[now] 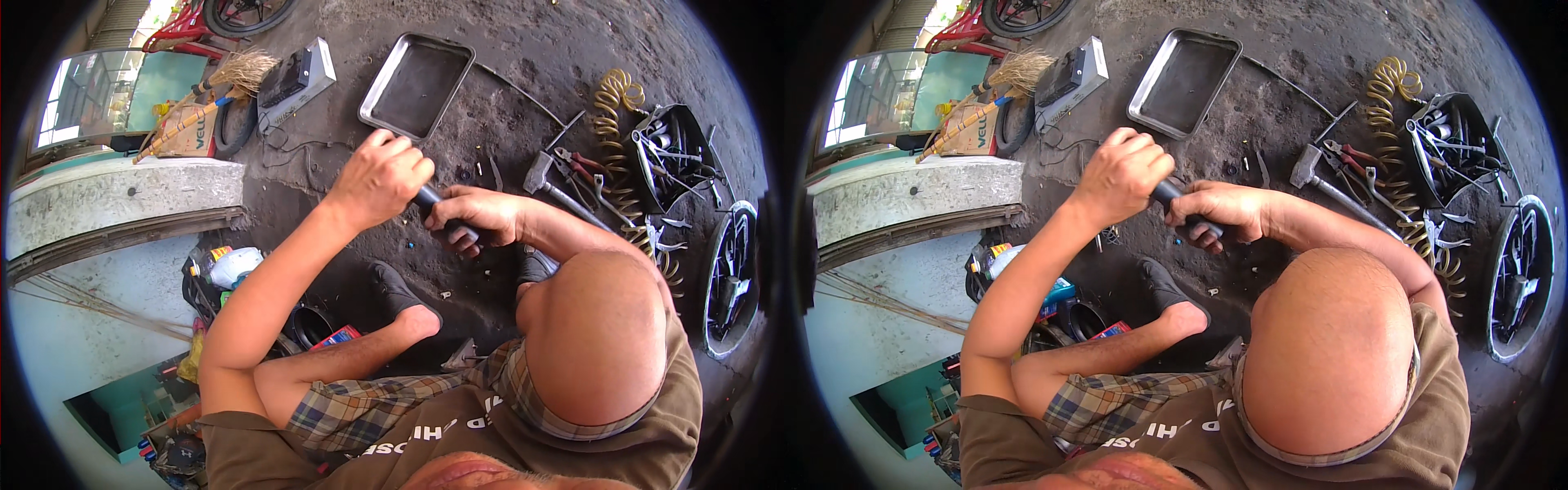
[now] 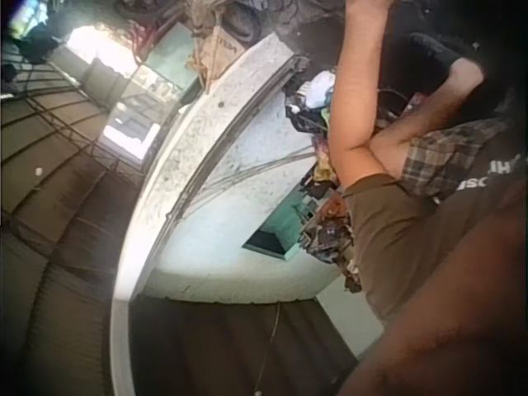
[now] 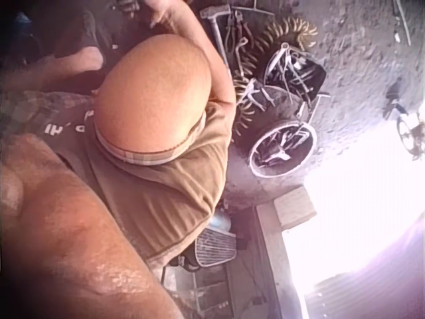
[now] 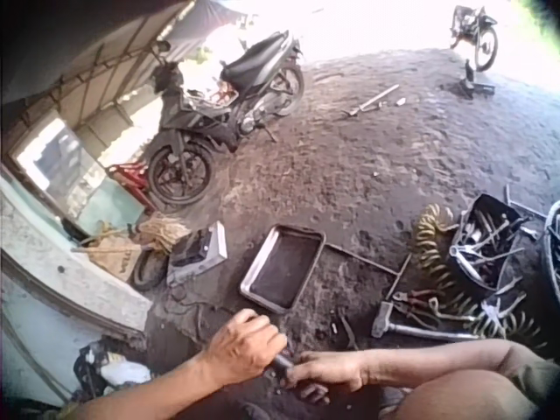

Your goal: The person sits on the floor and uses a knife to scrape the inside of a black cylindrical object. They then use pliers to pull and adjust wires inside the cylinder. The person continues to manipulate the wires and the cylinder throughout the clip.

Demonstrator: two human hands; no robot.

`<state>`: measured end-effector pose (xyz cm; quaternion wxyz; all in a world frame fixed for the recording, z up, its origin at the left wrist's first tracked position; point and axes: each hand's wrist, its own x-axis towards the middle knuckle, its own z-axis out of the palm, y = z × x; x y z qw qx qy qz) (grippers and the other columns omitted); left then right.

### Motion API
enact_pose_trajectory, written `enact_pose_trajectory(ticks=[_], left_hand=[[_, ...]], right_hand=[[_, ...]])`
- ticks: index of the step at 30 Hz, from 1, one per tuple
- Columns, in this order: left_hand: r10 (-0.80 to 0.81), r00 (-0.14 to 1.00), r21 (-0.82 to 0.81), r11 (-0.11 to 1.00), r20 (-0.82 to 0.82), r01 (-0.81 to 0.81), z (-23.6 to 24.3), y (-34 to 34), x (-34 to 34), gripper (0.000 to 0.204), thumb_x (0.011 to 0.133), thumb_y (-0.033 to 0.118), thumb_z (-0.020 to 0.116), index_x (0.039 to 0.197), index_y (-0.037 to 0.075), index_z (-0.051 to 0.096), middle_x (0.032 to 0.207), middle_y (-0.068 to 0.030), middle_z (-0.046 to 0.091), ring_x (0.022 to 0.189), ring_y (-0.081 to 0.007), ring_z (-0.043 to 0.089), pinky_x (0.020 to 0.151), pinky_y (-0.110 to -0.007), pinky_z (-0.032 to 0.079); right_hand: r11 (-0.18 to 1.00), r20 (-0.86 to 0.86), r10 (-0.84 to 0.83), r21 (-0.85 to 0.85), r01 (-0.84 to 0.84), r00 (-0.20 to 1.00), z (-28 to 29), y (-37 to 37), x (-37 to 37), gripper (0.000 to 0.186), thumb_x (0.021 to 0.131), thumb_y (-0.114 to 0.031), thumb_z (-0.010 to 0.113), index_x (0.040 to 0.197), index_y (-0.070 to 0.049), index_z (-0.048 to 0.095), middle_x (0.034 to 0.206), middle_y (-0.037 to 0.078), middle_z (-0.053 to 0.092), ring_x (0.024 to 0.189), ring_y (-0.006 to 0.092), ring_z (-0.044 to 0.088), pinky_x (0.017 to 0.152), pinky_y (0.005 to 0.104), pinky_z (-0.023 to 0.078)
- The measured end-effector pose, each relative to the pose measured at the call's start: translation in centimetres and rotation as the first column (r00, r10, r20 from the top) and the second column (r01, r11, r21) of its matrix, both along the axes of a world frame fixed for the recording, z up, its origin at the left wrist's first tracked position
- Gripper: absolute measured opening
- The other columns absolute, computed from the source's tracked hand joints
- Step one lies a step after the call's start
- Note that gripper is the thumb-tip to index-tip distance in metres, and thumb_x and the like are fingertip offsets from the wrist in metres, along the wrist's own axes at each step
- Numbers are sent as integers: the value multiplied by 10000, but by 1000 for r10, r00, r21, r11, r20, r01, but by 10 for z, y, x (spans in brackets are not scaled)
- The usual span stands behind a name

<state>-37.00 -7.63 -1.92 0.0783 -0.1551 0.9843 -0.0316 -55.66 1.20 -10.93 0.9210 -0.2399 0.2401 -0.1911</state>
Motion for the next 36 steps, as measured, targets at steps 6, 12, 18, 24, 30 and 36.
enact_pose_trajectory(ticks=[6,12,18,24,30,36], left_hand=[[-105,993,76,991,-53,109,-80,9,15,76,743,124,697,770,82,640,833,-81,718,922,-252,699,946,-422,502],[170,982,198,969,-87,-151,-170,36,42,28,751,103,692,737,92,671,757,-142,730,760,-323,731,897,-432,513],[337,937,247,903,94,-350,-210,58,38,37,789,99,691,787,73,716,821,-171,758,834,-348,747,901,-438,534],[441,884,242,850,157,-467,-229,57,41,61,801,100,690,827,66,733,849,-181,762,868,-367,750,939,-463,547],[504,856,288,807,118,-515,-235,51,48,80,810,117,688,824,50,730,846,-202,752,879,-394,741,927,-485,548],[555,826,255,787,104,-561,-240,49,50,64,817,129,702,832,92,751,847,-169,767,889,-357,759,925,-461,546]], right_hand=[[972,-248,232,103,-212,941,-46,3,17,210,928,-257,694,783,-152,583,571,-83,384,427,69,346,394,275,267],[890,-766,65,-246,-385,640,-94,7,37,289,885,-328,743,889,-45,682,656,83,624,525,266,621,473,419,505],[764,-841,-118,-416,-493,528,-143,13,41,420,865,-308,731,1042,72,753,1079,283,762,1064,398,753,905,477,599],[658,-876,-122,-424,-623,468,-153,-1,44,427,872,-291,689,1104,60,764,1143,292,755,1125,415,736,975,483,595],[642,-928,-85,-330,-692,363,-140,-13,49,401,883,-255,673,1128,48,768,1158,280,758,1102,414,748,961,497,606],[596,-930,-158,-358,-719,333,-132,-23,48,370,893,-238,673,1119,38,774,1147,263,767,1077,402,761,935,501,616]])
